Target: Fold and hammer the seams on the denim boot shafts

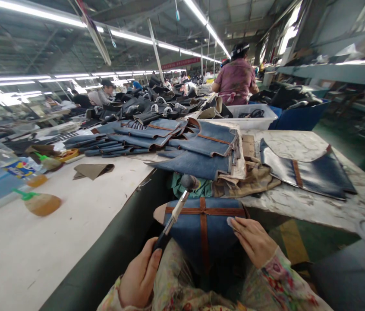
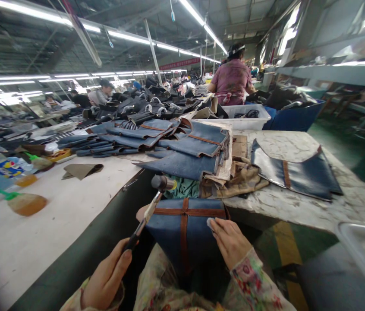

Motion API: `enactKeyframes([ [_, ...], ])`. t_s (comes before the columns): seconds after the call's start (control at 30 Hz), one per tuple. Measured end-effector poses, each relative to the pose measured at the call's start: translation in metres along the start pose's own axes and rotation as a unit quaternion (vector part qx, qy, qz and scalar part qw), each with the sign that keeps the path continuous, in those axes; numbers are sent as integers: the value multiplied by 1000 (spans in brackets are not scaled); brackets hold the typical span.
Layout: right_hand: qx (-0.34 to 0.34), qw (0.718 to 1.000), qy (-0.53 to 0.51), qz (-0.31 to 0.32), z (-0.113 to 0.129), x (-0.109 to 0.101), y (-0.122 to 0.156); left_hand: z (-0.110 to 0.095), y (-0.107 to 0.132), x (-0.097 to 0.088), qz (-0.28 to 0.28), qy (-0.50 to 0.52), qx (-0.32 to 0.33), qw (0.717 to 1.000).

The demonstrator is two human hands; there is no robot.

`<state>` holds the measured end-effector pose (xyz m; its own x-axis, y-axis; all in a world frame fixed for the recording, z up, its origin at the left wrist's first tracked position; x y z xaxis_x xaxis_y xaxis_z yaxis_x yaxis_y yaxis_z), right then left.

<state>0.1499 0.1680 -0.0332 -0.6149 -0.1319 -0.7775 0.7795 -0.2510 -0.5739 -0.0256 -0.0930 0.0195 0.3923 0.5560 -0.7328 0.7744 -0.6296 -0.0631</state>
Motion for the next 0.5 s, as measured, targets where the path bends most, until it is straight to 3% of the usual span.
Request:
enactKeyframes([
  [0.07,1,1000,-3,-9,1,0,0,6,-2,4,67,-93,9,993],
  [0.13,4,1000,-4,-11,2,0,0,10,-4,7,142,-131,7,981],
  [0.17,7,1000,-6,-11,2,1,0,10,-4,8,153,-129,11,980],
  [0.33,14,1000,-11,-10,0,2,2,10,6,1,29,-63,63,996],
  [0.5,15,1000,-11,-5,0,1,3,29,18,9,46,-96,34,994],
])
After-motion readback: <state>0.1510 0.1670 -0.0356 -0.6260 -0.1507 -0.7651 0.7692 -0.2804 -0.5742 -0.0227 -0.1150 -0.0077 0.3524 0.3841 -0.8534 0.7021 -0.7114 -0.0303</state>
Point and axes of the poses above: each hand's wrist, its own y-axis away from the middle knuckle, its own x-axis out of the palm, z = x × y, the point moved 1 cm from there along -y, towards the middle knuckle, and after that the axes turned 1 degree about -y, right-handed, at the moved point
